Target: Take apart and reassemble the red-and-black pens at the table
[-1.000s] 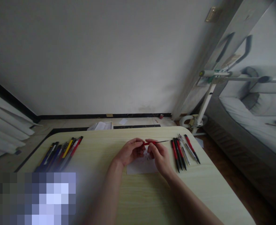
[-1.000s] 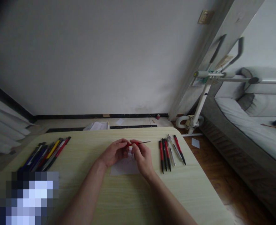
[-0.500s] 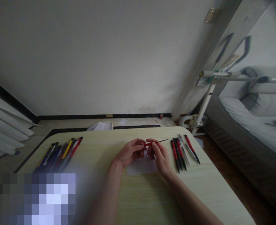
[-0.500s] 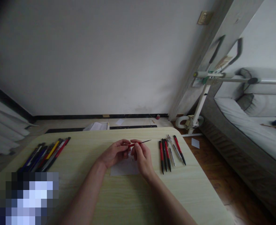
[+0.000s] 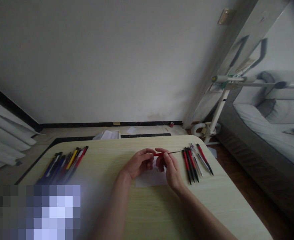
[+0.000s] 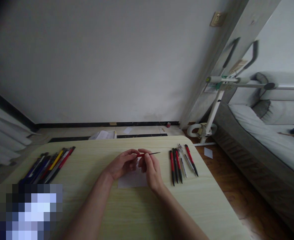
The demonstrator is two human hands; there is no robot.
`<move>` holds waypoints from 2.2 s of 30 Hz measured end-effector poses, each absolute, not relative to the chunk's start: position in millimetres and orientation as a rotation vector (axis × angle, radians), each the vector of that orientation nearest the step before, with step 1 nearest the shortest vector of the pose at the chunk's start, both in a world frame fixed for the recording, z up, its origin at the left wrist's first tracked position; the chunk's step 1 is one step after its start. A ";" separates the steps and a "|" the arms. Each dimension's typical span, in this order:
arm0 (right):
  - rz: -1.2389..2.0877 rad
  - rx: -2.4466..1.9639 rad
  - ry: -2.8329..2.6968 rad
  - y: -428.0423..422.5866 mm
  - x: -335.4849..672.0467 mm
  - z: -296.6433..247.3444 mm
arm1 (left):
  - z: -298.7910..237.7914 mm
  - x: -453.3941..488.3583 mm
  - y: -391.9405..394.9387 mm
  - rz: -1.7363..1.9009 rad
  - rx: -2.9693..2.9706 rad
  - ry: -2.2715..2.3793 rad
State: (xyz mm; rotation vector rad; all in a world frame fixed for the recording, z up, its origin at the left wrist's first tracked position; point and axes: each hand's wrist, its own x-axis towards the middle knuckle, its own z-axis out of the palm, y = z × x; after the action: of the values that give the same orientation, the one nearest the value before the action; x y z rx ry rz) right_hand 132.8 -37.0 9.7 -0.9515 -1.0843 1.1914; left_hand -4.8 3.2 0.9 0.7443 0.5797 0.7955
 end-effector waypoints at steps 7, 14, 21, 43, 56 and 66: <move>1.314 -0.860 -1.072 -35.7 131.4 7.4 | 6.0 -4.1 2.4 0.789 0.806 0.584; 1.551 -0.681 -0.905 -33.3 131.9 7.3 | 0.1 -5.4 3.3 0.789 0.801 0.557; 1.643 -0.597 -0.801 -32.2 133.1 8.0 | -2.3 -5.6 4.0 0.786 0.786 0.549; 1.960 -0.439 -0.754 -35.7 137.7 9.7 | 8.0 -4.5 2.2 0.766 0.765 0.511; 1.944 -0.439 -0.693 -33.8 139.4 2.0 | 5.8 -4.6 4.5 0.826 0.623 0.540; 1.937 -0.468 -0.655 -33.4 142.3 3.4 | -1.4 -5.0 7.0 0.879 0.585 0.569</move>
State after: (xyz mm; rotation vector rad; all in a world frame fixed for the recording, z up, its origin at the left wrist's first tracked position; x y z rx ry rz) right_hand 142.3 -33.4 3.4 -0.4681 -0.6551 1.9373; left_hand -5.0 7.0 -1.4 0.5846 0.5691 0.8792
